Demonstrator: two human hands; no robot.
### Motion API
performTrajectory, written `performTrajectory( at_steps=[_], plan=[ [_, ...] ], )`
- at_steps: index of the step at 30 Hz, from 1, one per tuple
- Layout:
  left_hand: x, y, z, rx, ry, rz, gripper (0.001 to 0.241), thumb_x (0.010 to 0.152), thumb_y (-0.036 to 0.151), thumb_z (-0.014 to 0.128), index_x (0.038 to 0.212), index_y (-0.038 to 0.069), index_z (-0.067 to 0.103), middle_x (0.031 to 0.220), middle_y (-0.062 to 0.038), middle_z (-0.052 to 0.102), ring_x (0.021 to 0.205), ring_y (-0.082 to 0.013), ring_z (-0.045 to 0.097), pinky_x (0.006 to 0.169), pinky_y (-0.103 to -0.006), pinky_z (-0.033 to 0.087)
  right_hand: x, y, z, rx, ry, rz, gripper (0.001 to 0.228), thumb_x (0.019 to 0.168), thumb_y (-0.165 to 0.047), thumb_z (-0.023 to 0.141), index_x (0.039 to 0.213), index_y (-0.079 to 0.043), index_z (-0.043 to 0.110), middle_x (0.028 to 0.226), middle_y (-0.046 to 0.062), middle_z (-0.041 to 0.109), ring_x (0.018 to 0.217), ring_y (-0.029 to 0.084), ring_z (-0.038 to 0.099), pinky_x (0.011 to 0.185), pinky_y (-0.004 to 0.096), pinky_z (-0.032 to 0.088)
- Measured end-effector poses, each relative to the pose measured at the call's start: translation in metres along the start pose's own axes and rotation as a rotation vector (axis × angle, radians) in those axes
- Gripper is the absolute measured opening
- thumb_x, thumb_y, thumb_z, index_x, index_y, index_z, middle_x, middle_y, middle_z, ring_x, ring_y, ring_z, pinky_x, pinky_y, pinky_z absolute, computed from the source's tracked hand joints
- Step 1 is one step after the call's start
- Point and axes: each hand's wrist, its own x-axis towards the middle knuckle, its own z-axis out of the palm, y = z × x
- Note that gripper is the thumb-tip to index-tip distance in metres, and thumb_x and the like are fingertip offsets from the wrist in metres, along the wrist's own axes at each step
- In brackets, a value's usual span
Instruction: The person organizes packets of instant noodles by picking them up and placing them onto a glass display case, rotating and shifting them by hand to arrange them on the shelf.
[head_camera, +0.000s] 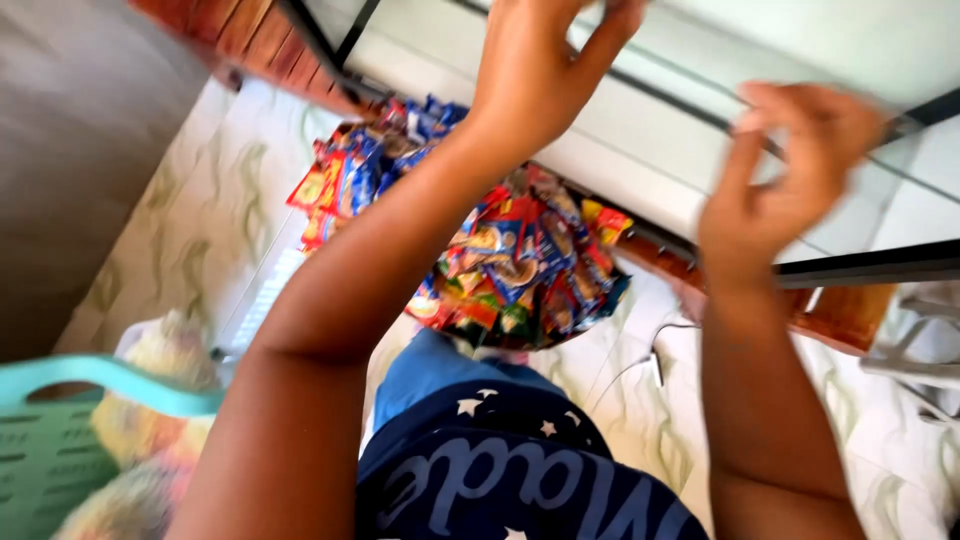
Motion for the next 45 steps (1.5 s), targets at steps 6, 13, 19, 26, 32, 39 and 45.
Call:
performTrajectory(
  at_steps=[6, 13, 19, 26, 32, 39, 45],
  plan=[
    [-0.134, -0.082, -0.065, -0.075, -0.188, -0.361, 0.013, 0.094, 0.01, 0.074, 0.106, 0.01, 0.076, 0.1, -0.008, 0.076, 0.091, -0.0224, 0.075, 0.082, -0.0335, 0.059, -0.087, -0.029, 0.122, 0.166, -0.267, 0.291, 0.013, 0.101, 0.0, 0.073, 0.113, -0.005, 0.073, 0.107, 0.01, 0.07, 0.104, 0.026, 0.064, 0.095, 0.037, 0.05],
    [-0.273, -0.182, -0.076, 0.085, -0.49, -0.971, 0.04, 0.087, 0.028, 0.078, 0.125, 0.016, 0.069, 0.114, -0.018, 0.072, 0.102, -0.0326, 0.07, 0.085, -0.0412, 0.056, -0.21, 0.022, 0.217, -0.141, -0.638, 0.581, 0.037, 0.091, -0.03, 0.08, 0.122, -0.013, 0.072, 0.115, 0.015, 0.067, 0.112, 0.037, 0.059, 0.095, 0.047, 0.047],
    [-0.301, -0.206, -0.05, -0.03, -0.485, -1.111, 0.08, 0.083, 0.034, 0.078, 0.154, 0.026, 0.041, 0.142, -0.027, 0.047, 0.117, -0.042, 0.058, 0.096, -0.047, 0.05, -0.241, 0.015, 0.251, -0.449, -0.752, 0.691, 0.061, 0.085, -0.049, 0.081, 0.135, -0.018, 0.064, 0.129, 0.016, 0.062, 0.125, 0.044, 0.049, 0.101, 0.061, 0.033],
    [-0.331, -0.241, -0.023, -0.313, -0.364, -1.088, 0.063, 0.083, 0.024, 0.083, 0.141, 0.009, 0.063, 0.133, -0.022, 0.053, 0.118, -0.0331, 0.056, 0.096, -0.0424, 0.048, -0.257, -0.016, 0.261, -0.286, -0.562, 0.82, 0.034, 0.085, -0.025, 0.081, 0.118, -0.015, 0.076, 0.123, 0.01, 0.068, 0.117, 0.029, 0.062, 0.1, 0.049, 0.045],
    [-0.288, -0.233, -0.042, -0.652, -0.233, -1.764, 0.054, 0.087, 0.031, 0.075, 0.131, 0.0, 0.071, 0.115, -0.007, 0.068, 0.086, -0.0159, 0.057, 0.072, -0.0336, 0.048, -0.269, -0.028, 0.267, 0.08, -0.278, 1.051, 0.017, 0.094, -0.011, 0.073, 0.109, -0.005, 0.078, 0.113, 0.008, 0.071, 0.092, 0.017, 0.072, 0.079, 0.028, 0.057],
    [-0.265, -0.189, -0.077, -0.731, -0.337, -1.358, 0.047, 0.093, 0.028, 0.075, 0.133, 0.003, 0.073, 0.133, 0.0, 0.059, 0.111, -0.0099, 0.06, 0.093, -0.0328, 0.047, -0.256, -0.032, 0.246, 0.375, 0.041, 1.403, 0.017, 0.096, -0.009, 0.07, 0.111, -0.003, 0.076, 0.101, 0.007, 0.073, 0.089, 0.013, 0.067, 0.078, 0.028, 0.052],
    [-0.211, -0.132, -0.11, -0.427, -0.556, -0.715, 0.047, 0.095, 0.032, 0.078, 0.13, 0.0, 0.074, 0.131, -0.014, 0.066, 0.12, -0.0214, 0.065, 0.1, -0.0338, 0.05, -0.246, -0.034, 0.226, 0.855, 0.324, 1.656, 0.024, 0.089, 0.004, 0.06, 0.11, -0.008, 0.062, 0.101, 0.007, 0.067, 0.091, 0.02, 0.066, 0.078, 0.036, 0.057]
  ],
)
